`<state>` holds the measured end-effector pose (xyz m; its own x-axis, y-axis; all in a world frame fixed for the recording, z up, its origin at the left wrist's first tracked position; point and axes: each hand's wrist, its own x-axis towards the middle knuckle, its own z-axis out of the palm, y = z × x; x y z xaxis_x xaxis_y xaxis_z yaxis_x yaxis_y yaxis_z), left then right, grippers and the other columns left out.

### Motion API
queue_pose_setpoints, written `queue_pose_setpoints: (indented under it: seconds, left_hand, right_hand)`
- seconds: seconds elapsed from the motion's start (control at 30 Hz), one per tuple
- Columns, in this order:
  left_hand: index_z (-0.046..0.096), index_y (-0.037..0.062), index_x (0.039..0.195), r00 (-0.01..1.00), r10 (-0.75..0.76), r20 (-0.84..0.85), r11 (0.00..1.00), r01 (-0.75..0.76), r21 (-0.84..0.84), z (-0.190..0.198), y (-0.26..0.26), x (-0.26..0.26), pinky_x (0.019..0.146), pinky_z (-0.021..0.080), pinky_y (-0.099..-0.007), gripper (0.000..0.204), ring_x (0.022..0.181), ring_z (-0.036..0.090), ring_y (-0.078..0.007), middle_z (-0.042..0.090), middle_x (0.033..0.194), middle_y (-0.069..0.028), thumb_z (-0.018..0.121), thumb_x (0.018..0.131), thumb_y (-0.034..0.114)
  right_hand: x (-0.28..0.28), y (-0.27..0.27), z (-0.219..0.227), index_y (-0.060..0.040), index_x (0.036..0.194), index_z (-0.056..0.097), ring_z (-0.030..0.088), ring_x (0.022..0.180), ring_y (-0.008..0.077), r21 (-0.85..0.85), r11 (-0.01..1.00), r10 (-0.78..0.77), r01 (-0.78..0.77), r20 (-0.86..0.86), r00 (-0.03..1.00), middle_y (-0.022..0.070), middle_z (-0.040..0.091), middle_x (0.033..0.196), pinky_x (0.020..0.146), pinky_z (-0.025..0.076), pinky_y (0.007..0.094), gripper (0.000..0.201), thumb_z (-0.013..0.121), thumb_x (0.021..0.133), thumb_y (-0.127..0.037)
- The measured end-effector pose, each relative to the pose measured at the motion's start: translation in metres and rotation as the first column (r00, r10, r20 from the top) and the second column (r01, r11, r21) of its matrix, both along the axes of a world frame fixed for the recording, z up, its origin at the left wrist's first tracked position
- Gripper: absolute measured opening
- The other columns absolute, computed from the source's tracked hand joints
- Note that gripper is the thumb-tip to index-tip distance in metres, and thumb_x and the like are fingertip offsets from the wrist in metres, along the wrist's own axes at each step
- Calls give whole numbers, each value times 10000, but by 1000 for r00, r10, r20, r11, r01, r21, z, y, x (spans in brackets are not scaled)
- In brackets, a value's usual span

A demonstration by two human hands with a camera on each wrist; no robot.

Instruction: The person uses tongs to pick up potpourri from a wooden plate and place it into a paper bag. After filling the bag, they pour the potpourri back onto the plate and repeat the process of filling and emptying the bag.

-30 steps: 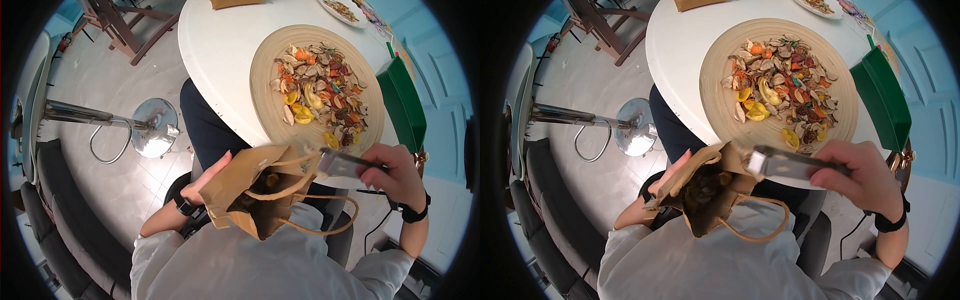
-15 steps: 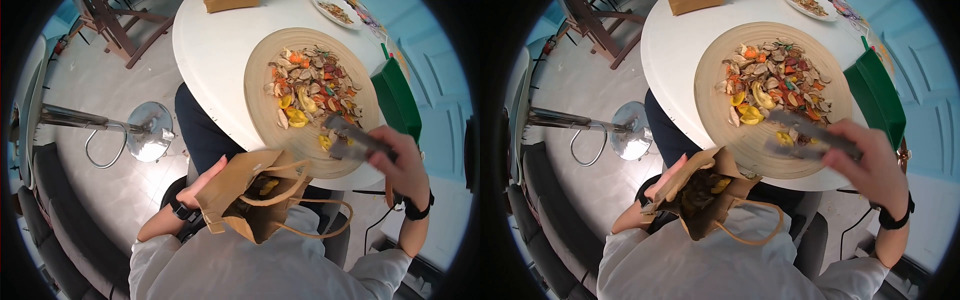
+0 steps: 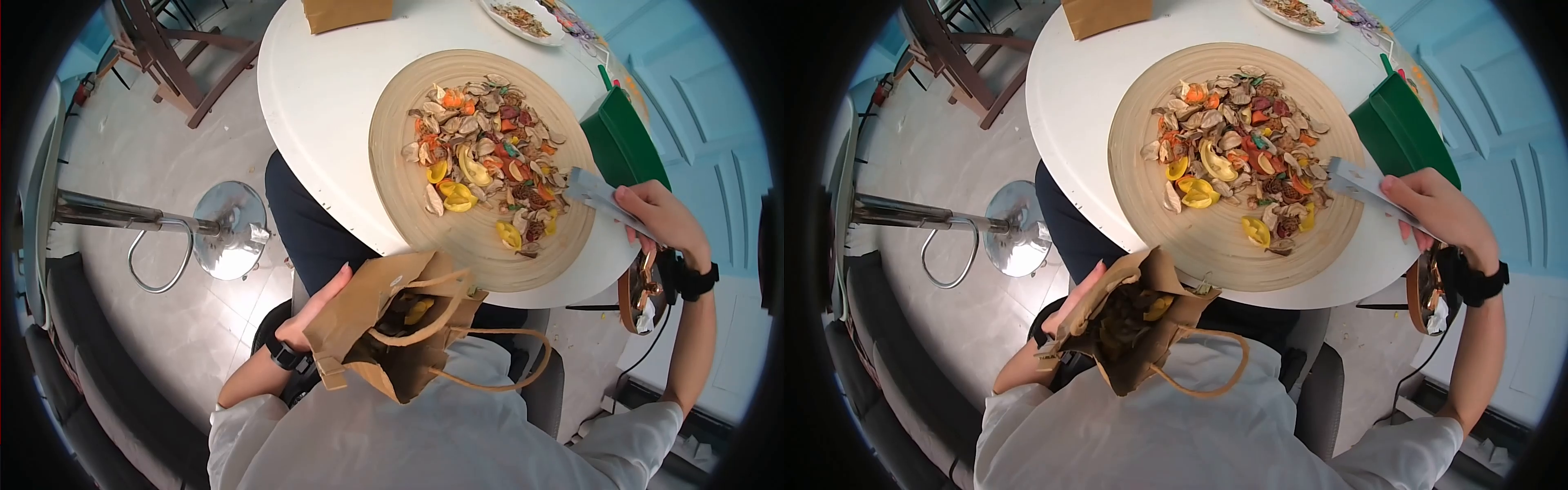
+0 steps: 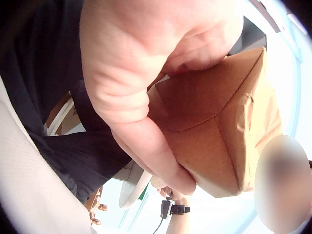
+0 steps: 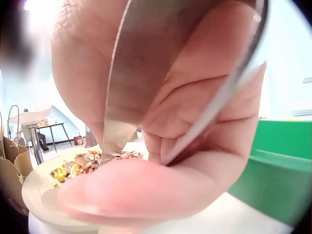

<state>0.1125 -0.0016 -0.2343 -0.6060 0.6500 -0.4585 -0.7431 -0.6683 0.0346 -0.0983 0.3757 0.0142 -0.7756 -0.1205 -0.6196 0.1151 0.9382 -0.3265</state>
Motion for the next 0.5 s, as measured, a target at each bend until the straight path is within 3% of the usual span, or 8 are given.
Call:
queue_pose_setpoints:
  seconds: [0.27, 0.37, 0.5]
  left_hand:
    - [356, 83, 1502, 999, -18, -48, 1000, 18, 4, -1, 0, -1, 1116, 379, -354, 669, 1327, 470, -201, 452, 1486, -83, 337, 1026, 552]
    - [326, 88, 1515, 995, -23, -99, 1000, 22, -8, 8, 2, -4, 1138, 359, -368, 678, 1358, 441, -213, 417, 1511, -88, 324, 1025, 557]
    - [304, 95, 1523, 993, -28, -119, 999, 25, -29, 14, 2, -5, 1151, 346, -377, 679, 1374, 422, -222, 391, 1528, -91, 313, 1025, 556]
  right_hand:
    - [-9, -39, -32, -24, 726, 638, 517, 398, 61, -199, 975, 126, -102, 115, 985, -4, 553, 520, 387, 393, 202, 483, 530, 1000, -408]
    - [-6, -48, -37, -12, 718, 616, 490, 378, 62, -229, 966, 146, -119, 105, 984, -2, 549, 515, 384, 369, 213, 449, 517, 1016, -334]
    - [-3, -51, -41, -29, 709, 615, 505, 397, 55, -226, 969, 122, -98, 95, 988, -16, 535, 521, 386, 389, 199, 441, 562, 994, -362]
